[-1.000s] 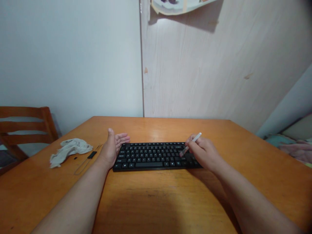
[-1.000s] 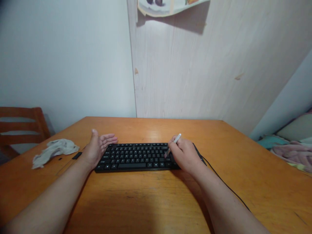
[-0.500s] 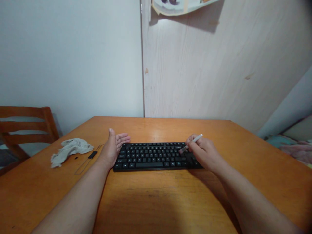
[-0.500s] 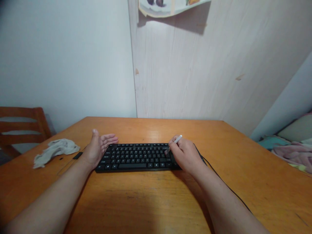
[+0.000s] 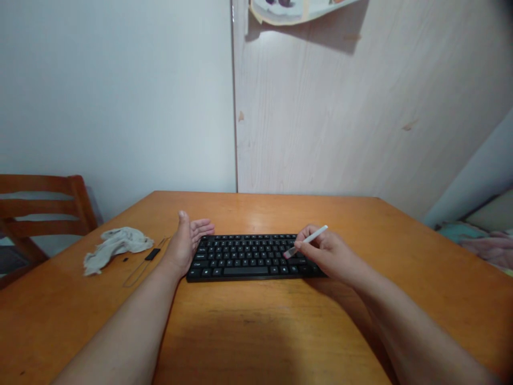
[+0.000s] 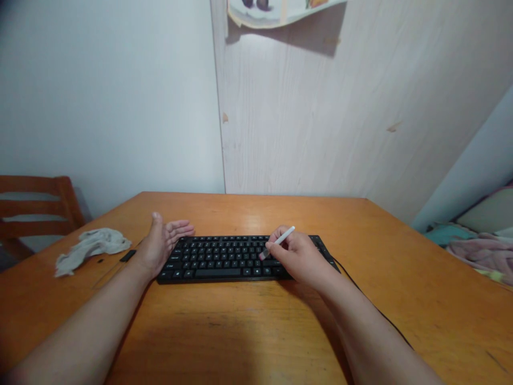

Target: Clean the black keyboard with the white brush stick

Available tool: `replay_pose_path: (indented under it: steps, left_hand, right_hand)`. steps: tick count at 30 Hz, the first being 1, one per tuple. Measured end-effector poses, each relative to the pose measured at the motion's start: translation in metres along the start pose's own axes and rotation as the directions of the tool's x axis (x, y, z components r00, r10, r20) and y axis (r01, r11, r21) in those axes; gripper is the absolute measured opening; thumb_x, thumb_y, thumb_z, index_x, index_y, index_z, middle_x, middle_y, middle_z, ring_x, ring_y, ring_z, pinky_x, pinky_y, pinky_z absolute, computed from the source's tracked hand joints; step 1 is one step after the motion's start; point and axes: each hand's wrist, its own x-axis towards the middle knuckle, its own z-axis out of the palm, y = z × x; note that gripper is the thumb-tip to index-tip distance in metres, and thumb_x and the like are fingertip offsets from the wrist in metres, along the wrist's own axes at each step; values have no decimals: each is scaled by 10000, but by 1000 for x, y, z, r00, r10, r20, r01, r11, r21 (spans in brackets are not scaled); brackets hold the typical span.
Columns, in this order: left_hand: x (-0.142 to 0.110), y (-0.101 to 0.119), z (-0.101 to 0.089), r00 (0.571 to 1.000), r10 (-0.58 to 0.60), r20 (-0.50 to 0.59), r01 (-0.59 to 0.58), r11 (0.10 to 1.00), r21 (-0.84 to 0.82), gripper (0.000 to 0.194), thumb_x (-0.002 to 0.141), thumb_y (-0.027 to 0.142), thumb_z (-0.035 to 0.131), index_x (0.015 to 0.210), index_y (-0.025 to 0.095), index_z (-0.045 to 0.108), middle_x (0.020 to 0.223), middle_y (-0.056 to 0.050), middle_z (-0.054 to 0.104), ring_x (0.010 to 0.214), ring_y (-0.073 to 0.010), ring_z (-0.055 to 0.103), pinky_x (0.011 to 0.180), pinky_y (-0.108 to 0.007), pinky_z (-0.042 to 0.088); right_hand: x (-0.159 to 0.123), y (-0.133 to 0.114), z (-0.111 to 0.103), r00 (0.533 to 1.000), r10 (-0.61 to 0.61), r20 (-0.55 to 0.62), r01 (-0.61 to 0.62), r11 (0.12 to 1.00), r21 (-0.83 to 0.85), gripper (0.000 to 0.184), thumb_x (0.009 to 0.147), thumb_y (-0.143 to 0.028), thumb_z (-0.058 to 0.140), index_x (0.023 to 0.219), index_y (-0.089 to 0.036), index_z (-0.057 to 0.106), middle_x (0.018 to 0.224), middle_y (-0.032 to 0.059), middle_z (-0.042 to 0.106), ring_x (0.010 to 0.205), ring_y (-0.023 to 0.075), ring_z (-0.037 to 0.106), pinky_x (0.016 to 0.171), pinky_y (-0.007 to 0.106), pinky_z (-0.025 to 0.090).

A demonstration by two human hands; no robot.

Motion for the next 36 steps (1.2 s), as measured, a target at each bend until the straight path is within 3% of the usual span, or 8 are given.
replay_pose_path:
  steps: [9,18,21,26,31,36]
  left_hand:
    - [-1,2,1,1000,-2,-11,2,1000,4,940,813,859,183,1100,108,670,1062,-178,728,1099,-297,654,980,-402,447]
    - [-2,1,2,1000,-2,-12,2,1000,2,929,815,858,170,1073,116,665,1040,-170,732,1104,-295,654,1006,-410,433]
    - [-2,1,2,1000,3,-8,-3,1000,3,931,812,861,174,1079,117,666,1048,-170,732,1103,-297,655,1008,-416,434]
    - [1,0,0,1000,-3,-9,3,1000,5,943,812,861,172,1088,108,667,1060,-181,729,1110,-300,652,997,-409,440]
    - [2,-2,-1,1000,4,-5,-4,1000,4,948,802,870,183,1103,113,667,1059,-175,732,1100,-295,656,998,-408,437]
    - [2,-1,-1,1000,4,0,-4,1000,10,937,808,864,175,1095,119,665,1063,-172,730,1110,-297,653,1001,-412,436]
  right_hand:
    - [0,7,5,998,-30,-56,21,988,-155,35,825,-225,556,806,-211,581,702,-9,616,655,155,585,587,264,390]
    - [2,10,-9,987,-28,-160,-32,932,-361,82,778,-194,533,702,-224,544,585,-26,578,537,138,519,495,257,323]
    - [1,8,-8,982,2,-187,-56,958,-280,54,793,-214,535,742,-224,549,618,-6,634,551,152,577,485,254,315]
    - [1,5,2,997,8,-81,-11,999,-34,38,823,-234,526,792,-216,536,708,2,657,681,177,673,576,259,398]
    - [3,12,-2,991,-12,-137,-27,959,-281,93,801,-224,529,708,-223,537,595,-32,532,553,139,495,512,261,323]
    - [3,15,-14,987,-10,-163,-60,906,-419,110,810,-228,513,701,-231,528,596,-25,568,556,145,513,520,272,333]
